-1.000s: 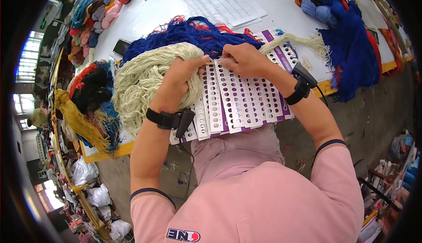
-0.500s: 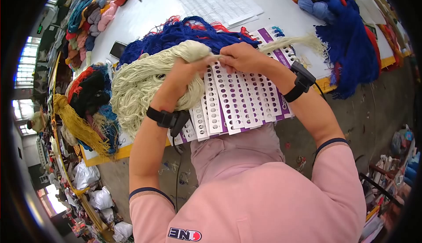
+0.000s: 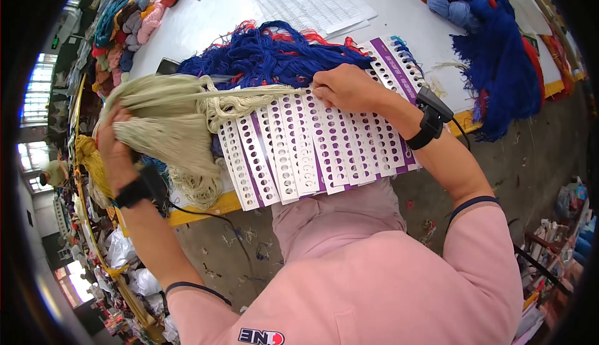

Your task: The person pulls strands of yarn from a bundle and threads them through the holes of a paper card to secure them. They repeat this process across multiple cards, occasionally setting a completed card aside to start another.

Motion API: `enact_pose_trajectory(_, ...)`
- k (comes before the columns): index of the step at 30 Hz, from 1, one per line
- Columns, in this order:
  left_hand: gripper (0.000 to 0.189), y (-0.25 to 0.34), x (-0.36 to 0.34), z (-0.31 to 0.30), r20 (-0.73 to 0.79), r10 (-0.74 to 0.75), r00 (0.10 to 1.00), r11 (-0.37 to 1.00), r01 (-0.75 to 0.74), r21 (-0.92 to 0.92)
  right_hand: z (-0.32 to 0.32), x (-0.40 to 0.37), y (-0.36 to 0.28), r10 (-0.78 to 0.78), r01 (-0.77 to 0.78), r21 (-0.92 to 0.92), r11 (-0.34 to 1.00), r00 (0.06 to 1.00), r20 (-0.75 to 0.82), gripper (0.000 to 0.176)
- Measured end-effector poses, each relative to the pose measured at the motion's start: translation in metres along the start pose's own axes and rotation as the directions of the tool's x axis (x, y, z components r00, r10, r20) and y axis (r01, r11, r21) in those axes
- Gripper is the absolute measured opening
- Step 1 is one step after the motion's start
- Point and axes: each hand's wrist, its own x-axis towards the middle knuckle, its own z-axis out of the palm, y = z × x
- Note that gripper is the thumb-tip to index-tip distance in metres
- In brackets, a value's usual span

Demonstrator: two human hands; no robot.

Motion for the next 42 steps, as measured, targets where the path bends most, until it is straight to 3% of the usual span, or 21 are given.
enact_pose_trajectory(2, 0.028, 0.032, 0.038, -0.084, -0.324, 0.208, 0.923, 0.954, -0.118, 0.277, 0.006, -0.001, -0.001, -0.019, 0.011, -0.124, 0.992, 0.998, -0.066, 0.021)
enact_pose_trajectory(4, 0.028, 0.046, 0.005, -0.089, -0.336, 0.263, 0.904, 0.866, -0.068, 0.495, 0.006, 0.0, -0.006, -0.04, 0.026, -0.191, 0.981, 0.997, -0.067, 0.02)
enact_pose_trajectory(6, 0.027, 0.038, -0.051, 0.003, -0.096, 0.351, 0.931, 0.821, -0.257, 0.509, 0.0, 0.001, -0.011, -0.041, 0.039, -0.205, 0.978, 0.999, -0.005, 0.02)
enact_pose_trajectory(7, 0.025, 0.038, -0.032, -0.006, -0.119, 0.17, 0.978, 0.959, -0.137, 0.248, 0.0, 0.001, -0.008, -0.065, 0.062, -0.1, 0.993, 0.998, -0.025, 0.019)
enact_pose_trajectory(9, 0.021, -0.001, -0.063, 0.086, 0.201, -0.118, 0.972, 0.992, 0.126, -0.029, -0.004, -0.006, -0.017, -0.068, 0.09, 0.114, 0.989, 0.981, -0.184, 0.015)
enact_pose_trajectory(10, 0.024, -0.026, -0.095, 0.15, -0.041, -0.078, 0.996, 0.991, 0.082, 0.106, -0.004, -0.01, -0.021, -0.058, 0.114, 0.217, 0.969, 0.967, -0.249, 0.013)
enact_pose_trajectory(12, 0.033, -0.077, -0.116, 0.208, 0.383, -0.098, 0.918, 0.961, -0.013, 0.276, 0.014, -0.006, -0.006, -0.115, 0.14, 0.074, 0.987, 0.956, -0.271, 0.013)
enact_pose_trajectory(13, 0.031, -0.107, -0.111, 0.226, 0.422, -0.149, 0.894, 0.892, -0.063, 0.447, 0.017, -0.002, 0.001, -0.141, 0.16, 0.046, 0.986, 0.95, -0.279, 0.013)
enact_pose_trajectory(14, 0.026, -0.14, -0.109, 0.241, 0.404, -0.114, 0.908, 0.894, -0.083, 0.44, 0.017, 0.0, 0.003, -0.166, 0.178, 0.019, 0.984, 0.944, -0.285, 0.013)
enact_pose_trajectory(16, 0.016, -0.179, -0.104, 0.255, 0.286, -0.116, 0.951, 0.738, -0.11, 0.666, 0.012, 0.0, -0.003, -0.181, 0.202, 0.037, 0.979, 0.932, -0.314, 0.01)
enact_pose_trajectory(18, 0.016, -0.191, -0.101, 0.258, 0.348, 0.019, 0.937, 0.622, -0.283, 0.73, 0.014, -0.001, -0.009, -0.238, 0.256, 0.0, 0.967, 0.898, -0.37, 0.009)
enact_pose_trajectory(24, 0.026, -0.2, -0.102, 0.26, 0.357, 0.099, 0.929, 0.493, -0.357, 0.793, 0.022, 0.013, -0.016, -0.232, 0.168, -0.222, 0.96, 0.924, -0.304, 0.008)
enact_pose_trajectory(27, 0.025, -0.203, -0.098, 0.261, 0.335, 0.021, 0.942, 0.369, -0.319, 0.873, 0.026, 0.017, -0.012, -0.226, 0.153, -0.259, 0.954, 0.933, -0.281, 0.007)
enact_pose_trajectory(30, 0.022, -0.204, -0.099, 0.262, 0.349, 0.044, 0.936, 0.331, -0.343, 0.879, 0.028, 0.014, -0.01, -0.191, 0.132, -0.219, 0.967, 0.941, -0.279, 0.008)
enact_pose_trajectory(33, 0.02, -0.202, -0.099, 0.262, 0.347, 0.075, 0.935, 0.424, -0.345, 0.838, 0.026, 0.01, -0.008, -0.166, 0.138, -0.116, 0.984, 0.946, -0.278, 0.013)
enact_pose_trajectory(35, 0.019, -0.205, -0.098, 0.261, 0.338, 0.043, 0.94, 0.398, -0.327, 0.857, 0.026, 0.008, -0.011, -0.177, 0.149, -0.114, 0.982, 0.938, -0.299, 0.013)
enact_pose_trajectory(38, 0.018, -0.203, -0.1, 0.263, 0.351, 0.041, 0.936, 0.408, -0.336, 0.849, 0.028, 0.014, -0.013, -0.198, 0.138, -0.234, 0.962, 0.946, -0.256, 0.013)
enact_pose_trajectory(39, 0.018, -0.201, -0.101, 0.263, 0.358, 0.049, 0.932, 0.418, -0.345, 0.84, 0.029, 0.012, -0.009, -0.256, 0.184, -0.239, 0.953, 0.911, -0.323, 0.012)
enact_pose_trajectory(42, 0.016, -0.2, -0.101, 0.263, 0.366, 0.099, 0.926, 0.505, -0.363, 0.783, 0.028, 0.011, -0.002, -0.214, 0.242, 0.022, 0.97, 0.893, -0.395, 0.011)
